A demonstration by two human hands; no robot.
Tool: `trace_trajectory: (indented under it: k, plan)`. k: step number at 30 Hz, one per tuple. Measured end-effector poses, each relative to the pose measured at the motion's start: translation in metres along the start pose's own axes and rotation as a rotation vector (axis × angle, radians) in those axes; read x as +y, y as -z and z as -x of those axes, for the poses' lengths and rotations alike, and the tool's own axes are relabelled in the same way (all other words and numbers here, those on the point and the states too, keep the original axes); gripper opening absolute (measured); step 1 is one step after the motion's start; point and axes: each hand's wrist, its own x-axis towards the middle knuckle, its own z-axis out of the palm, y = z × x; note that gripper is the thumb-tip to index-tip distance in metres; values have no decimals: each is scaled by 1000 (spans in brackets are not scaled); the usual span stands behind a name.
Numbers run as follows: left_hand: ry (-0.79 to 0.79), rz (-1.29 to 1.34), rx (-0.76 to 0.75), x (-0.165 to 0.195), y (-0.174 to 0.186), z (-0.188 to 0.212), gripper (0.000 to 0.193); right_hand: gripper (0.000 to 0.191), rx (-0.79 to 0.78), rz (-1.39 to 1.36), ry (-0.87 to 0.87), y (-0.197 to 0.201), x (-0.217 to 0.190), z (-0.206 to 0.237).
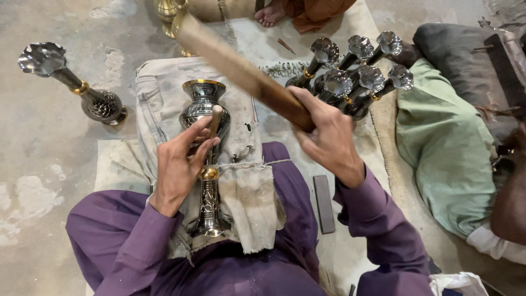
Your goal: The person sits on the floor with an ornate silver vase resting on a cloth pad on their lap. They hold a small punch against the vase surface with one hand and repeatedly strike it with a wooden mallet held in the other hand, repositioning the punch around the vase body to work the metal surface.
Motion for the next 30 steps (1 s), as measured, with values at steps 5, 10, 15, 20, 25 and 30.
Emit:
trace_trajectory:
  k: [5,10,15,20,25,30]
  plan:
    - [-2,-15,-23,5,0,-4,47,55,20,-29,-73,2,11,11]
    - [-6,-90,-60,9,-1,-9,47,53,-75,356,-6,-8,29,19]
    - [-37,-106,-144,15,7,-16,47,55,-28,89,-64,-30,46,32]
    - [-15,-111,-230,20,11,-24,45,39,33,-14,-206,-50,50,47]
    - [-158,-139,-293,16,15,-31,41,49,104,148,-170,-56,39,65]
    - [-304,-167,-456,8,16,-43,46,47,44,-160,-318,-69,29,78]
